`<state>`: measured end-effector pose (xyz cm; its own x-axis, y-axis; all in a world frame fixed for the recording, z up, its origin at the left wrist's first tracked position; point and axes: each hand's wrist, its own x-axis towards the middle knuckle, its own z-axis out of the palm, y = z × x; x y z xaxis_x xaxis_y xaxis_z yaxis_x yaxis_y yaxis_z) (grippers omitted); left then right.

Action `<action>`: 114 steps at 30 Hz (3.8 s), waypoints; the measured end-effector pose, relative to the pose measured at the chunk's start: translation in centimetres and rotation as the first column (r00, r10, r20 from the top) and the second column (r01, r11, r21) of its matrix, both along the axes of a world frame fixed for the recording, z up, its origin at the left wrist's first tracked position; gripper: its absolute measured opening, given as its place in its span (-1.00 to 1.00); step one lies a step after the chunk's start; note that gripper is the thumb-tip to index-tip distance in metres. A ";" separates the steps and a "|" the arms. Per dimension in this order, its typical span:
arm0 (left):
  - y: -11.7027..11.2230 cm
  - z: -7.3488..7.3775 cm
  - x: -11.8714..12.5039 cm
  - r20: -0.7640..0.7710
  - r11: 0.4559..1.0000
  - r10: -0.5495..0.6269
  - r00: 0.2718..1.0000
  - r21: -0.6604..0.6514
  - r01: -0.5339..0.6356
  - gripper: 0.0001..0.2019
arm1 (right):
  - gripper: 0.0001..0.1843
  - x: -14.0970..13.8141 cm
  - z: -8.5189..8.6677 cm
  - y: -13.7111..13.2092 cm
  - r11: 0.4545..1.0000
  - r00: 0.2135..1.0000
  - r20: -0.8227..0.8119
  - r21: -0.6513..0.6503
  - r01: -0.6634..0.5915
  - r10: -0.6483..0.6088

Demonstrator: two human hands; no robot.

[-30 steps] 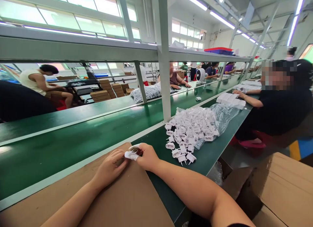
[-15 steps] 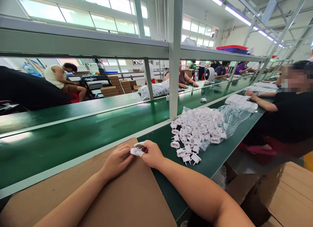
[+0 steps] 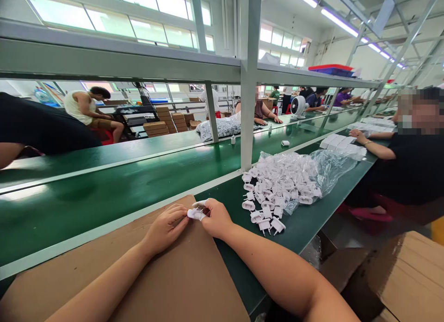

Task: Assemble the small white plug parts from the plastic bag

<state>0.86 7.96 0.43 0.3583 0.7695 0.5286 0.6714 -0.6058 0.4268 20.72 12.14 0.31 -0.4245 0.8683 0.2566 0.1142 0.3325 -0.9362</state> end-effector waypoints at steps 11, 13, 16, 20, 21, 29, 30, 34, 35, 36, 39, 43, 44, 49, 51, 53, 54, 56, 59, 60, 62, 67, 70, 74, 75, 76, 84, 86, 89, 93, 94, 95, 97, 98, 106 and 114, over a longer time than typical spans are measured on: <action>-0.1 0.0 0.1 0.015 1.000 0.010 1.000 -0.002 -0.009 -0.77 | -0.53 -0.1 -0.3 0.1 1.000 1.000 0.001 -0.010 0.001 -0.001; -0.1 0.0 0.1 0.018 1.000 0.013 1.000 -0.007 -0.013 -0.77 | -0.54 -0.1 -0.3 0.1 1.000 1.000 0.016 -0.002 0.009 -0.009; 0.0 -0.1 0.0 0.009 1.000 0.018 1.000 -0.014 -0.018 -0.77 | -0.55 0.0 -0.2 0.1 1.000 0.999 0.032 0.003 0.016 -0.016; 0.0 -0.1 0.0 -0.002 0.999 0.030 1.000 -0.011 -0.030 -0.76 | -0.53 0.0 0.0 0.1 1.000 1.000 0.014 -0.026 -0.002 0.002; 0.0 -0.1 0.0 -0.006 0.999 0.034 0.999 -0.011 -0.035 -0.76 | -0.53 0.0 0.0 0.1 0.999 1.000 0.007 -0.043 -0.007 0.007; -0.1 0.2 0.2 0.003 0.998 0.058 0.998 0.007 -0.058 -0.75 | -0.50 -0.1 0.0 0.1 0.997 1.000 -0.001 -0.076 -0.008 0.008; -0.1 0.2 0.2 0.002 0.998 0.057 0.998 0.005 -0.057 -0.74 | -0.50 -0.1 0.0 0.1 0.997 1.000 -0.001 -0.075 -0.009 0.009; -0.1 0.1 0.2 0.002 0.999 0.048 0.999 0.006 -0.048 -0.74 | -0.51 -0.1 -0.1 0.1 0.998 1.000 0.010 -0.060 -0.008 0.008; -0.1 0.1 0.2 0.004 0.999 0.046 0.999 0.006 -0.046 -0.74 | -0.51 -0.1 -0.1 0.1 0.998 1.000 0.014 -0.057 -0.008 0.009; -0.1 0.1 0.2 0.006 0.999 0.046 0.999 0.006 -0.046 -0.74 | -0.51 -0.1 -0.2 0.1 0.998 1.000 0.019 -0.057 -0.010 0.011; -0.1 0.2 0.3 0.018 0.999 0.050 0.999 0.001 -0.050 -0.75 | -0.52 -0.2 -0.4 0.1 0.998 0.999 0.035 -0.055 -0.014 0.016; -0.1 0.1 0.2 0.018 1.000 0.031 0.999 -0.001 -0.031 -0.77 | -0.53 -0.2 -0.6 0.1 0.999 0.999 0.034 -0.044 -0.006 0.007; -0.1 0.1 0.2 0.015 1.000 0.025 1.000 0.001 -0.025 -0.77 | -0.53 -0.2 -0.6 0.1 0.999 1.000 0.029 -0.043 -0.002 0.004; 0.2 0.0 0.1 0.009 0.997 0.060 0.998 0.041 -0.060 -0.77 | -0.54 -0.2 0.0 0.1 0.997 1.000 -0.014 -0.072 -0.012 0.011; 0.3 0.1 0.1 -0.008 0.995 0.084 0.996 0.050 -0.084 -0.78 | -0.55 -0.2 0.3 0.0 0.997 0.999 -0.035 -0.076 -0.006 0.003; 0.4 0.1 0.1 -0.017 0.994 0.092 0.996 0.057 -0.091 -0.80 | -0.53 -0.2 0.7 0.0 0.994 0.996 -0.088 -0.107 -0.008 -0.001; 0.5 0.2 0.1 -0.010 0.994 0.088 0.996 0.068 -0.087 -0.81 | -0.51 -0.2 0.9 0.0 0.989 0.991 -0.131 -0.144 -0.020 0.001; 0.6 0.2 -0.1 0.024 0.992 0.074 0.997 0.105 -0.076 -0.83 | -0.46 -0.2 1.1 0.3 0.971 0.978 -0.211 -0.232 -0.048 -0.002; 0.6 0.2 -0.2 0.085 0.983 0.075 0.994 0.161 -0.088 -0.84 | -0.45 -0.3 1.0 0.5 0.938 0.969 -0.248 -0.341 -0.069 -0.019; 0.6 0.2 -0.2 0.100 0.981 0.076 0.992 0.173 -0.093 -0.85 | -0.45 -0.3 1.0 0.5 0.929 0.969 -0.247 -0.364 -0.067 -0.027; 0.5 0.2 0.0 0.121 0.977 0.070 0.990 0.190 -0.092 -0.86 | -0.46 -0.3 0.8 0.5 0.919 0.969 -0.245 -0.389 -0.061 -0.040; 0.5 0.2 0.0 0.151 0.969 0.048 0.987 0.232 -0.082 -0.90 | -0.48 -0.3 0.8 0.5 0.919 0.967 -0.250 -0.391 -0.053 -0.050; 0.5 0.3 0.0 0.169 0.952 0.044 0.985 0.291 -0.092 -0.92 | -0.49 -0.4 0.8 0.6 0.924 0.969 -0.244 -0.379 -0.057 -0.041; 0.2 0.9 0.2 0.164 0.927 0.035 0.986 0.363 -0.093 -0.89 | -0.50 -0.4 0.7 0.6 0.929 0.971 -0.236 -0.366 -0.060 -0.030; 0.1 1.0 0.2 0.153 0.926 0.028 0.988 0.368 -0.084 -0.85 | -0.50 -0.4 0.6 0.6 0.927 0.970 -0.239 -0.370 -0.058 -0.035; 0.0 1.2 0.3 0.142 0.926 0.023 0.990 0.369 -0.075 -0.81 | -0.50 -0.4 0.6 0.6 0.925 0.969 -0.244 -0.376 -0.054 -0.042; -0.1 1.0 0.4 0.103 0.931 0.035 0.994 0.358 -0.070 -0.78 | -0.51 -0.3 0.8 0.5 0.920 0.968 -0.245 -0.388 -0.052 -0.048; 0.0 0.9 0.4 0.102 0.929 0.045 0.994 0.362 -0.079 -0.79 | -0.51 -0.3 0.9 0.4 0.919 0.969 -0.244 -0.391 -0.053 -0.048; 0.0 0.8 0.4 0.094 0.926 0.060 0.994 0.368 -0.090 -0.82 | -0.52 -0.3 0.9 0.4 0.914 0.967 -0.249 -0.402 -0.056 -0.051; 0.0 0.9 0.4 0.069 0.925 0.075 0.995 0.367 -0.095 -0.85 | -0.52 -0.3 1.0 0.4 0.913 0.967 -0.250 -0.405 -0.054 -0.054; 0.0 0.9 0.5 0.061 0.925 0.074 0.995 0.368 -0.092 -0.86 | -0.53 -0.3 1.0 0.4 0.913 0.966 -0.251 -0.405 -0.052 -0.057; 0.0 0.9 0.5 0.054 0.925 0.070 0.996 0.369 -0.085 -0.86 | -0.53 -0.3 1.0 0.4 0.913 0.966 -0.250 -0.405 -0.049 -0.059; 0.0 0.9 0.4 0.044 0.927 0.058 0.997 0.368 -0.070 -0.85 | -0.54 -0.3 1.0 0.4 0.915 0.967 -0.247 -0.402 -0.047 -0.058; 0.0 0.9 0.4 0.043 0.929 0.052 0.998 0.365 -0.064 -0.85 | -0.54 -0.3 1.0 0.4 0.915 0.968 -0.244 -0.400 -0.049 -0.055; -0.2 1.0 0.4 0.062 0.937 0.042 0.997 0.344 -0.061 -0.85 | -0.56 -0.3 1.0 0.3 0.920 0.968 -0.248 -0.389 -0.058 -0.044; -0.1 0.9 0.4 0.049 0.939 0.068 0.997 0.334 -0.080 -0.83 | -0.41 -0.3 1.6 -0.1 0.924 0.969 -0.243 -0.377 -0.059 -0.038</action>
<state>1.25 7.86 1.31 0.2831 0.5686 0.7723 0.7077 -0.6673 0.2319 20.39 12.05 1.89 -0.4012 0.9160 0.0049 -0.1327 -0.0528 -0.9897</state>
